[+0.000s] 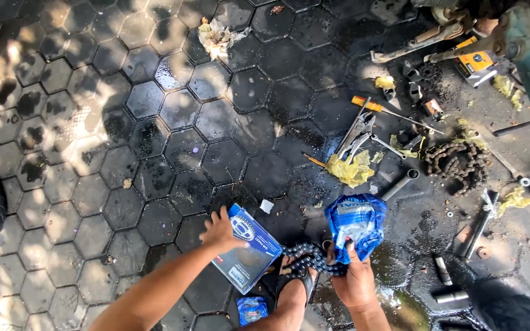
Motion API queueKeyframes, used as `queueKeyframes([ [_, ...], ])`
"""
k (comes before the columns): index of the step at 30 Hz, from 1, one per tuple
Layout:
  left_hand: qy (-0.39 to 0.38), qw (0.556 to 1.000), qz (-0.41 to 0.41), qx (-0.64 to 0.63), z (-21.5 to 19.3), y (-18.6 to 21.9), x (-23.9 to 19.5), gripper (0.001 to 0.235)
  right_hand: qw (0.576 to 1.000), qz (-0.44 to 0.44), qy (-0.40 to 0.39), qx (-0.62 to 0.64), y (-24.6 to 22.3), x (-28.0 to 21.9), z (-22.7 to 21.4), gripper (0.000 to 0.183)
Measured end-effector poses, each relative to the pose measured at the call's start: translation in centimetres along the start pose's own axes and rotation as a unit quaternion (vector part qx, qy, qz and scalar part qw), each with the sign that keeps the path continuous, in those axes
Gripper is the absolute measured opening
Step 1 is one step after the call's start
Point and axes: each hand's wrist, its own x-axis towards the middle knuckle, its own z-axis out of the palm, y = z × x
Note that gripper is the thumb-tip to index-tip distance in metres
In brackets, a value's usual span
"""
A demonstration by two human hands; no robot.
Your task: The person removes a sprocket from the rear axle of a motorcycle, then installs a new sprocket onto the rear wheel hub. They handle the wheel and axle components by hand, aligning the sprocket and securing it before repositioning the wheel near the motorcycle frame.
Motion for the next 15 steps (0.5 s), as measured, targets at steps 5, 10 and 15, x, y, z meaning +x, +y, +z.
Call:
queueKeyframes([
  [5,0.018,0.999,-0.014,-0.035,2.8,-2.4,0.4,0.138,0.993,0.020,0.099,-0.058,0.1,-0.7,-0.9,0.027],
  [10,0.005,0.998,0.033,-0.057,3.7,-4.9,5.0,0.101,0.988,0.048,0.127,-0.071,-1.0,-1.8,-0.4,0.030],
  [15,-0.066,0.902,0.141,-0.402,-3.6,-4.0,7.2,0.049,0.980,0.030,0.189,-0.055,-3.0,-2.7,-0.9,0.034],
])
